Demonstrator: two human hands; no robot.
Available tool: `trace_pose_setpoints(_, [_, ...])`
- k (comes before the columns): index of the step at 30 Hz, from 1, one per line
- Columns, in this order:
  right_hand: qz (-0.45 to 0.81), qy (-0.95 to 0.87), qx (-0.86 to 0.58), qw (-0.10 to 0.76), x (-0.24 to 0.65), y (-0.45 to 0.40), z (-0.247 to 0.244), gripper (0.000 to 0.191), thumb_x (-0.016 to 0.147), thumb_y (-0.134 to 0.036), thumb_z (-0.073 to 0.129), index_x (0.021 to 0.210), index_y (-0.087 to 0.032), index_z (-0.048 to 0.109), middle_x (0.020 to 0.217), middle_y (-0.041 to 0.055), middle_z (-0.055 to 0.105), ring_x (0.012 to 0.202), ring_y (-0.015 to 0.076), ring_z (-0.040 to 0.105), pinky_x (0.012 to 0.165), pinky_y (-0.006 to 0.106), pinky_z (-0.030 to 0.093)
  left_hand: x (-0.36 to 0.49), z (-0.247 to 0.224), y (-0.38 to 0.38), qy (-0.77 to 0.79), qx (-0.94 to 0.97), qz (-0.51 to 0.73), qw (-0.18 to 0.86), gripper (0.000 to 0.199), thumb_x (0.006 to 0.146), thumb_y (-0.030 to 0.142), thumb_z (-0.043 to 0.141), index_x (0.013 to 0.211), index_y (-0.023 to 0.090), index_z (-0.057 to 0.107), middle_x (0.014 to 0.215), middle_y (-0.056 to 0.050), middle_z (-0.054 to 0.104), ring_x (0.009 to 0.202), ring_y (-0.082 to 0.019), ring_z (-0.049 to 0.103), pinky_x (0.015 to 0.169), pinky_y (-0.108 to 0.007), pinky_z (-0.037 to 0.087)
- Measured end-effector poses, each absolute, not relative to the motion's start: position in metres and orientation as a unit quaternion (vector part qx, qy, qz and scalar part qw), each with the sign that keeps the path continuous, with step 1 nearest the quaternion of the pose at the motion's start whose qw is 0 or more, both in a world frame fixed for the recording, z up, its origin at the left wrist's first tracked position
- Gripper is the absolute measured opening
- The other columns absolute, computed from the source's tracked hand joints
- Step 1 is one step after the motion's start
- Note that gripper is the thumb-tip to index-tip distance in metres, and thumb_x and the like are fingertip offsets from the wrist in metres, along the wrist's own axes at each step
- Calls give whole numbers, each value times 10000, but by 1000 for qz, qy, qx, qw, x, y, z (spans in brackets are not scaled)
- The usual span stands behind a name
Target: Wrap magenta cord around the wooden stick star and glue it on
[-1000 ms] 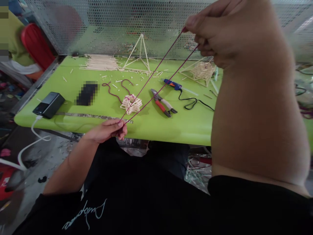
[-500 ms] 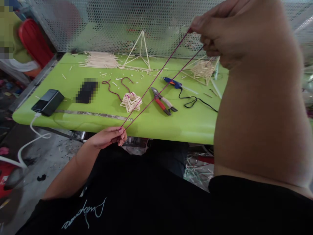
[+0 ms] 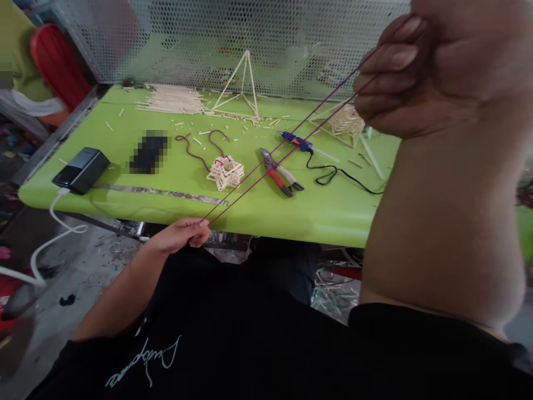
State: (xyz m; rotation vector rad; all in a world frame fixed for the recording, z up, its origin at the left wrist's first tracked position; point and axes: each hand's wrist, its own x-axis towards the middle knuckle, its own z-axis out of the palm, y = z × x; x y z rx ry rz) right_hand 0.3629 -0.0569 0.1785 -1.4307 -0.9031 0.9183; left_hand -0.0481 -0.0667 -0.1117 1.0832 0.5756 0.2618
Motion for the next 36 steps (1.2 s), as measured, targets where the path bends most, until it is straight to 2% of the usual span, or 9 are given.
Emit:
trace_pose_setpoints(3, [399, -399, -573, 594, 372, -69, 166, 561, 1342, -344, 488, 802, -275, 624, 747, -53, 297, 571, 108, 182, 424, 230, 186, -55, -111, -68, 265, 514, 130, 806, 500, 1176, 520, 829, 1549, 193, 763, 1552, -149, 782, 1343, -292, 803, 1159, -529, 742])
trace_pose_setpoints(8, [350, -406, -567, 626, 377, -82, 145, 442, 1252, -175, 515, 859, -269, 695, 870, 1, 519, 639, 137, 309, 509, 333, 214, -66, -113, -69, 269, 504, 132, 810, 496, 1178, 525, 825, 1543, 194, 766, 1546, -148, 784, 1336, -289, 804, 1155, -524, 743])
trace_pose_setpoints(13, [314, -390, -543, 674, 380, -74, 127, 412, 1236, -315, 502, 833, -282, 580, 1064, 85, 736, 932, 203, 696, 812, 380, 581, -66, -118, -68, 286, 484, 99, 821, 506, 1176, 527, 827, 1549, 192, 762, 1548, -149, 783, 1339, -292, 804, 1154, -527, 744])
trace_pose_setpoints(16, [322, -344, -519, 713, 388, -71, 114, 405, 1211, -325, 459, 809, -300, 504, 1102, 93, 763, 1109, 235, 767, 963, 424, 658, -60, -124, -70, 312, 484, 91, 813, 516, 1172, 526, 833, 1557, 191, 759, 1557, -151, 779, 1352, -299, 802, 1161, -535, 742])
trace_pose_setpoints(20, [288, -358, -558, 691, 402, -90, 92, 386, 1182, -408, 555, 818, -283, 576, 1080, 94, 744, 1019, 231, 740, 898, 436, 648, -56, -128, -80, 360, 506, 106, 777, 519, 1171, 521, 835, 1564, 191, 755, 1563, -152, 776, 1357, -301, 801, 1163, -538, 742])
trace_pose_setpoints(23, [262, -395, -587, 656, 411, -120, 77, 345, 987, -512, 888, 852, -267, 686, 990, 81, 717, 993, 275, 748, 816, 462, 605, -66, -117, -87, 402, 548, 145, 719, 493, 1182, 535, 820, 1517, 178, 764, 1482, -137, 800, 1272, -271, 818, 1103, -500, 755])
trace_pose_setpoints(28, [228, -386, -663, 599, 428, -163, 52, 481, 715, -572, 1121, 855, -254, 788, 923, 105, 743, 834, 246, 688, 762, 482, 566, -104, -64, -78, 469, 642, 221, 565, 470, 1047, 646, 950, 981, 182, 915, 790, -32, 802, 789, -168, 781, 796, -292, 678])
trace_pose_setpoints(33, [202, -319, -733, 565, 432, -179, 7, 587, 590, -675, 1109, 781, -265, 735, 875, 122, 771, 667, 188, 572, 567, 381, 389, -112, -17, -59, 541, 682, 301, 388, 297, 905, 580, 1057, 1014, 308, 1007, 957, -40, 945, 876, -231, 884, 756, -308, 688])
trace_pose_setpoints(36, [185, -309, -763, 538, 422, -184, -25, 582, 587, -710, 1043, 825, -254, 771, 785, 94, 738, 633, 187, 550, 540, 368, 338, -98, -16, -47, 541, 713, 336, 294, 214, 921, 526, 1049, 1006, 334, 1009, 1046, -19, 963, 957, -241, 897, 886, -348, 722])
